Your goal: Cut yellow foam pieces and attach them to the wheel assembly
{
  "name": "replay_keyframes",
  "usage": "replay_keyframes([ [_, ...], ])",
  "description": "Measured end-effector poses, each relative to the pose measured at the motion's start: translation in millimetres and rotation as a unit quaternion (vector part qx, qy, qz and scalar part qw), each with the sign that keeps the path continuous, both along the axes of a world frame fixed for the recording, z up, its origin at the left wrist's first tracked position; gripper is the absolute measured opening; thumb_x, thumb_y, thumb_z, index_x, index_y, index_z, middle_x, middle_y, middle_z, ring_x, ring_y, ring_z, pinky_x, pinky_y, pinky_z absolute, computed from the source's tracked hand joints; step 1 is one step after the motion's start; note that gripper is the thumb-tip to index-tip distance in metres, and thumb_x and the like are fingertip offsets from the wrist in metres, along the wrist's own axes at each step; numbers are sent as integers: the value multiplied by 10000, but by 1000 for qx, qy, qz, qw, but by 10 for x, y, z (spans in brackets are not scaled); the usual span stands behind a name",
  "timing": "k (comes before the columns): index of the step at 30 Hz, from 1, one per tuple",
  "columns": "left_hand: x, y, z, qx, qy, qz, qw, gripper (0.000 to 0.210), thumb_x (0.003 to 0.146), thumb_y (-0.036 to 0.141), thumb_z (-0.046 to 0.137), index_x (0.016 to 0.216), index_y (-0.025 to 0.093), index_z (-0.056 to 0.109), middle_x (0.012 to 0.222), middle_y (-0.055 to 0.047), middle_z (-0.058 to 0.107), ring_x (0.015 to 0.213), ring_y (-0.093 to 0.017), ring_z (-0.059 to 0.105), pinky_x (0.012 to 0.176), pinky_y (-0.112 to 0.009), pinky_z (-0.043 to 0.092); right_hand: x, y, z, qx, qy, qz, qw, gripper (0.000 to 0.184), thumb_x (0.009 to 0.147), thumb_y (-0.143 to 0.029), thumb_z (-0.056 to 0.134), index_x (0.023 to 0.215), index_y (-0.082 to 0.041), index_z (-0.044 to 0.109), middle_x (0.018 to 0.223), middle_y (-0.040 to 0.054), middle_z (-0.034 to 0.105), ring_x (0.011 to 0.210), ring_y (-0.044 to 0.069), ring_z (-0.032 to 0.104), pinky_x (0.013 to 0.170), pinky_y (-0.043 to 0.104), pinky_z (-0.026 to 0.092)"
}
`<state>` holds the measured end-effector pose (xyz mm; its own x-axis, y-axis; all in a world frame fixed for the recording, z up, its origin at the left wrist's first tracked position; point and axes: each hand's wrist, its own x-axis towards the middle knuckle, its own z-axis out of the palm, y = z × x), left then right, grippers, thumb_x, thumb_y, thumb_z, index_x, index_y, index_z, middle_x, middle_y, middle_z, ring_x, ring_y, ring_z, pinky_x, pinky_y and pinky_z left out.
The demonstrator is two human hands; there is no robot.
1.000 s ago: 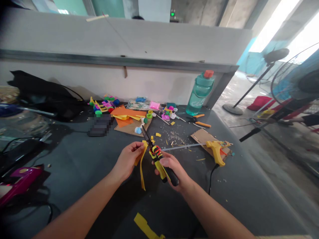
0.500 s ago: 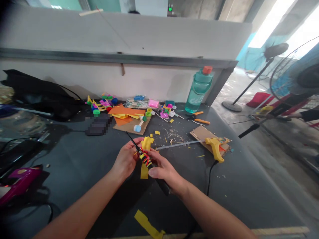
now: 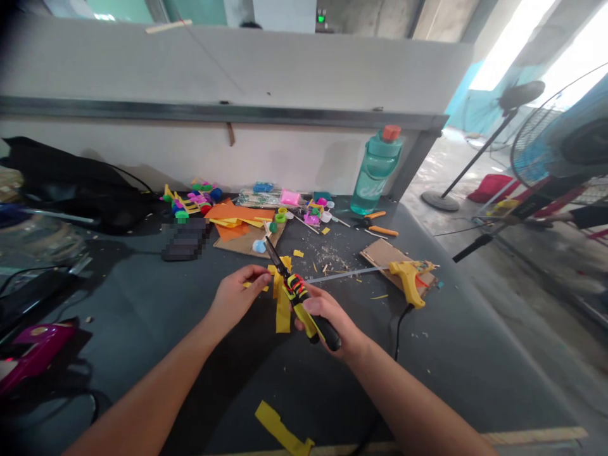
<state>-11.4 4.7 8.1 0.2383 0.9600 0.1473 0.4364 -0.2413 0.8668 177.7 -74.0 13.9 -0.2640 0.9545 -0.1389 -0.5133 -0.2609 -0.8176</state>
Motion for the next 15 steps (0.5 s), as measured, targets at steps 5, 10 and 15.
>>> replay_keyframes([
  [5, 64, -35, -53, -122, -20, -52, 991, 249, 768, 413, 554, 694, 181, 607, 546, 35, 562, 458, -119, 525, 466, -213, 377, 6, -11, -11, -14, -13, -17, 1000, 421, 640, -349, 620, 1020, -165, 629, 874, 77, 630, 670, 173, 523, 597, 283, 422],
  [10, -32, 75, -23, -119, -99, 67, 986, 230, 761, 374, 548, 635, 182, 544, 512, 57, 501, 396, -85, 468, 418, -198, 366, -4, -40, 120, 11, 17, -24, 1000, 466, 662, -358, 634, 1085, -166, 610, 984, 116, 613, 764, 189, 516, 583, 273, 420],
  [15, -129, 134, 77, -84, -218, 149, 961, 209, 738, 336, 560, 608, 181, 508, 544, 53, 501, 405, -68, 441, 399, -193, 361, -97, -91, 142, -2, 2, 80, 997, 529, 654, -357, 659, 1140, -167, 572, 1023, 126, 591, 712, 160, 493, 529, 250, 394],
])
